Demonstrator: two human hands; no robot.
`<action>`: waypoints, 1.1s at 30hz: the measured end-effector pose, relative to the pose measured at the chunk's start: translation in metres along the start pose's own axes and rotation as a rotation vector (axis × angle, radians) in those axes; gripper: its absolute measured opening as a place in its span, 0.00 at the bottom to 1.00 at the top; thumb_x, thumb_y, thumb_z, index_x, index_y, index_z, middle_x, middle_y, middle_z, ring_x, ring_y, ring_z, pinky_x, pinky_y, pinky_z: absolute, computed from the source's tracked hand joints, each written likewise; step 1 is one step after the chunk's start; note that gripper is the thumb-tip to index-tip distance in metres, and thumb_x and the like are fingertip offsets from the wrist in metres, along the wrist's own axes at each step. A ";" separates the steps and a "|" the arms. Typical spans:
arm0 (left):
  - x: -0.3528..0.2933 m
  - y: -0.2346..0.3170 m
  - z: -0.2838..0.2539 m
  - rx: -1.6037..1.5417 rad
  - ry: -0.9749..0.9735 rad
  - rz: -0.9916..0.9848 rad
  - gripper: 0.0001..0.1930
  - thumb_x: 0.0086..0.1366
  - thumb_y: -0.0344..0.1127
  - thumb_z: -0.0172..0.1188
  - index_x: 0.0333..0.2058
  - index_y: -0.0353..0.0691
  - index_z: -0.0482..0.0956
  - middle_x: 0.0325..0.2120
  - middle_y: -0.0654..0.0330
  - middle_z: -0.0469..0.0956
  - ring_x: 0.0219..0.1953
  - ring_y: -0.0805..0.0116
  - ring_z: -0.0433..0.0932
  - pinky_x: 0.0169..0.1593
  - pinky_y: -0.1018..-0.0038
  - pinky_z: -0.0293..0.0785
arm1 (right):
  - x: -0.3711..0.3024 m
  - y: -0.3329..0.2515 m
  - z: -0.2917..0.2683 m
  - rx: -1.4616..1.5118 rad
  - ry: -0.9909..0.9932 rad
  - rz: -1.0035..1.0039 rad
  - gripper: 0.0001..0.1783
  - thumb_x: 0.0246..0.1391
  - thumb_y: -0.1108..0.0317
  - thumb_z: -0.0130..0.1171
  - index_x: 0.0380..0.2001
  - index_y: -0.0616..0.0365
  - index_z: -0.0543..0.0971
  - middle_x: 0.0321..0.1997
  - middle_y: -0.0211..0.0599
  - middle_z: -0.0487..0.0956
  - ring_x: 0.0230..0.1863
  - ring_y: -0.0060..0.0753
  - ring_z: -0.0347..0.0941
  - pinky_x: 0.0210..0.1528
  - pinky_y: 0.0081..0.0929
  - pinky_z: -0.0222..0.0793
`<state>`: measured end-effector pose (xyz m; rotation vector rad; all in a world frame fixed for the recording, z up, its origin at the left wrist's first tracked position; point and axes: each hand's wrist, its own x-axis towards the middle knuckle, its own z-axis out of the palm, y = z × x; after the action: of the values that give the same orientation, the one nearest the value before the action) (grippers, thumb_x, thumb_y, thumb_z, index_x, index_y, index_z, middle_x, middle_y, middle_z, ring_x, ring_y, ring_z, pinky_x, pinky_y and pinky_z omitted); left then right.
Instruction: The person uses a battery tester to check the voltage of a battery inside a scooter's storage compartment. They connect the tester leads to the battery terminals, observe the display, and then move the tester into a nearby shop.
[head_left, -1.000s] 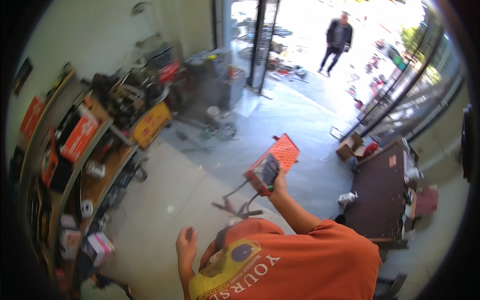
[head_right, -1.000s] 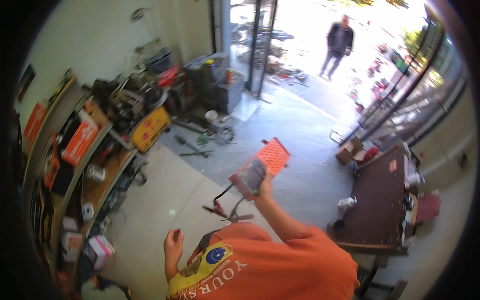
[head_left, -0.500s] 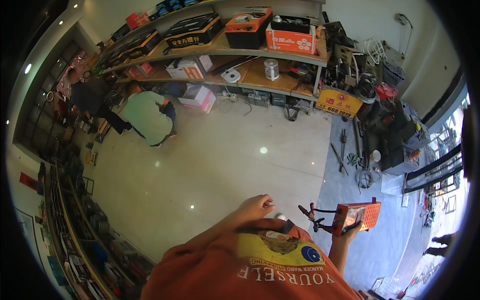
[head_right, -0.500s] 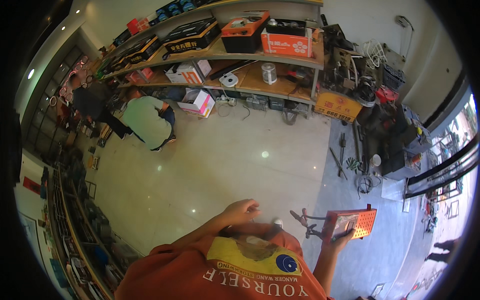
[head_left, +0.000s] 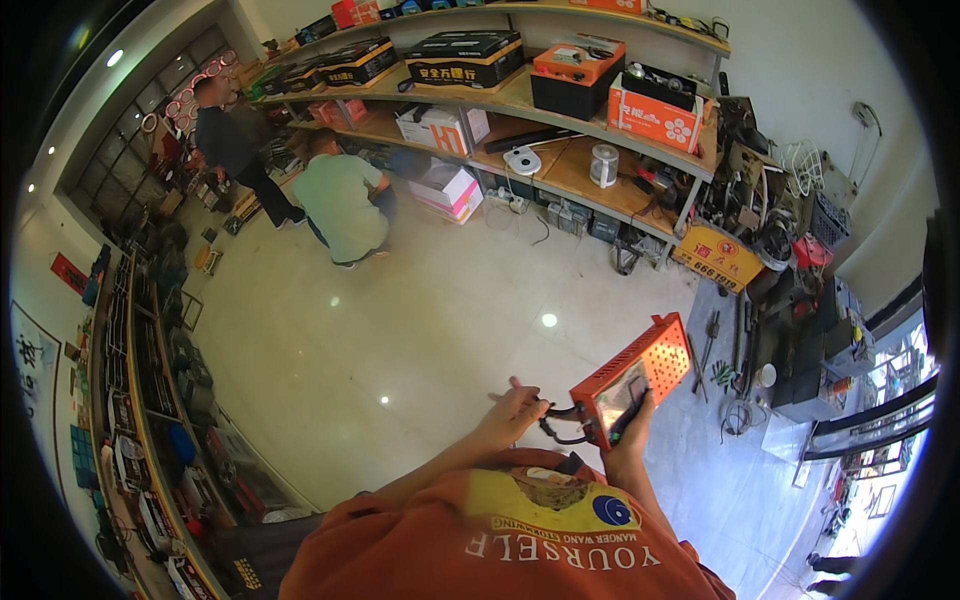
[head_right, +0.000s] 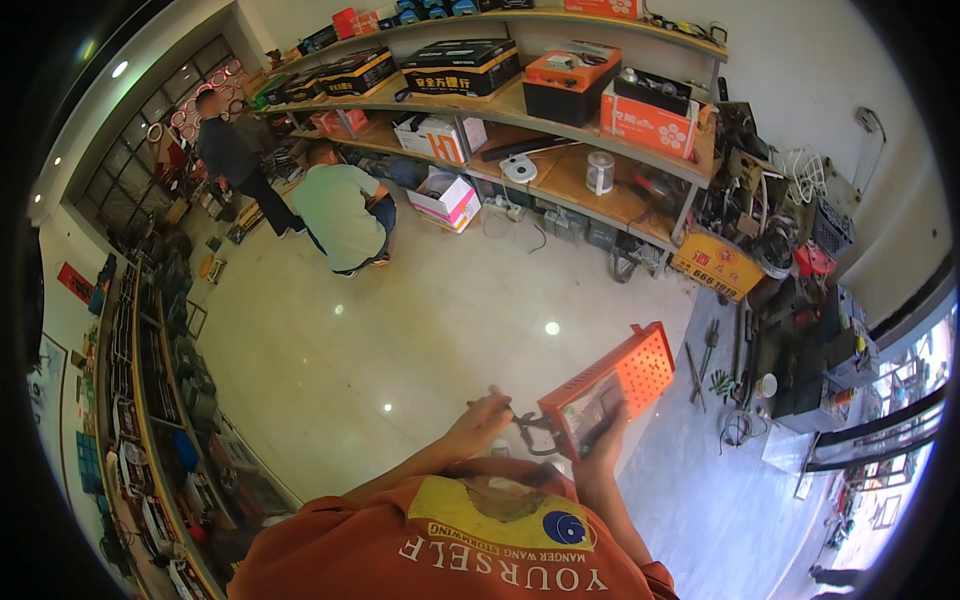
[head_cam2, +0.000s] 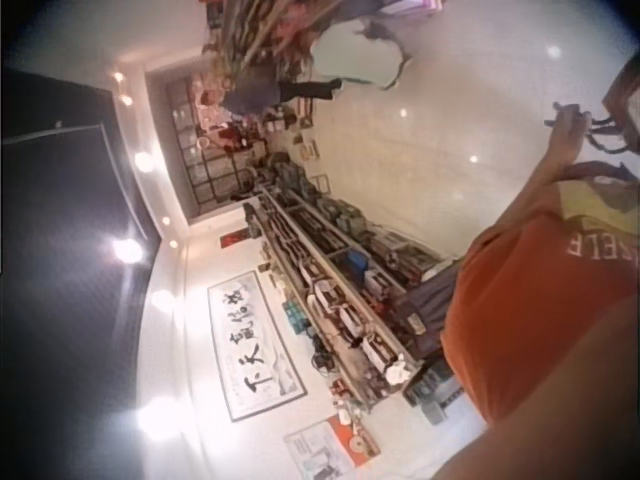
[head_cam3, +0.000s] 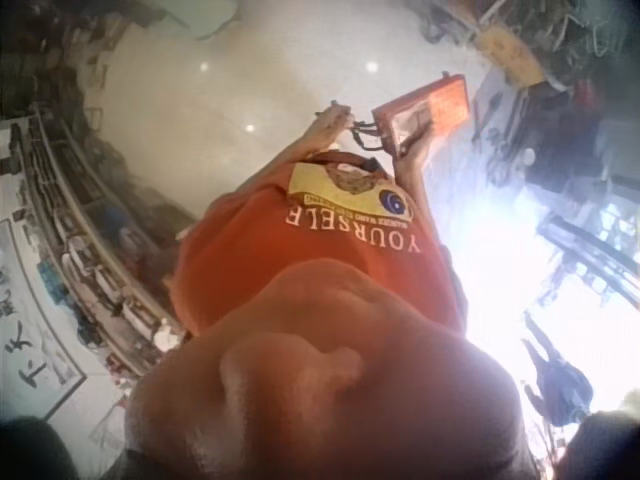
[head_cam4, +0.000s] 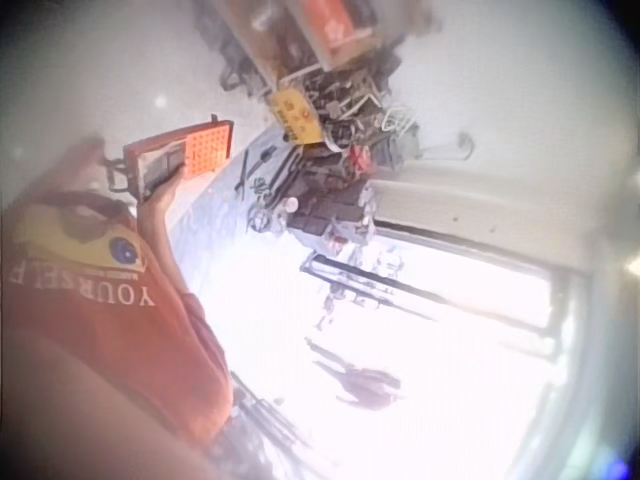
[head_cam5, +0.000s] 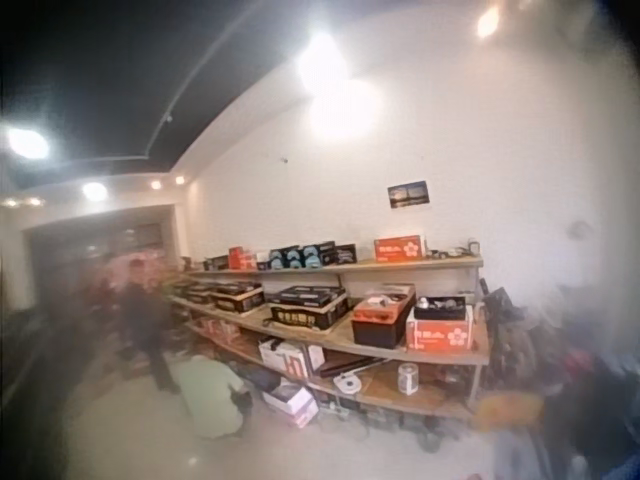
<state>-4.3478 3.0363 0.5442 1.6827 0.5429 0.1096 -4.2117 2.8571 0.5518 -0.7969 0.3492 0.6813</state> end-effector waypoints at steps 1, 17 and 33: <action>-0.001 0.005 -0.002 0.039 0.076 -0.003 0.21 0.72 0.48 0.50 0.48 0.33 0.75 0.35 0.54 0.77 0.40 0.65 0.76 0.49 0.71 0.70 | -0.003 0.005 0.012 -0.008 -0.020 -0.027 0.39 0.63 0.33 0.41 0.65 0.51 0.63 0.59 0.40 0.72 0.55 0.45 0.72 0.52 0.44 0.73; -0.015 0.006 -0.023 0.202 -0.152 -0.090 0.25 0.74 0.51 0.44 0.49 0.31 0.75 0.43 0.49 0.80 0.44 0.59 0.79 0.50 0.67 0.72 | -0.001 0.024 0.009 -0.025 0.062 0.032 0.37 0.65 0.36 0.40 0.65 0.52 0.63 0.61 0.41 0.70 0.58 0.45 0.70 0.55 0.45 0.72; 0.010 -0.035 -0.011 -0.345 -0.143 -0.443 0.16 0.69 0.43 0.56 0.43 0.34 0.75 0.37 0.57 0.81 0.39 0.70 0.80 0.46 0.75 0.74 | -0.004 0.021 0.000 0.007 0.120 -0.045 0.36 0.65 0.37 0.42 0.64 0.54 0.64 0.59 0.41 0.72 0.58 0.43 0.71 0.57 0.43 0.71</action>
<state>-4.3528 3.0536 0.5105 1.1956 0.7307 -0.2259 -4.2290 2.8665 0.5429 -0.8390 0.4408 0.5912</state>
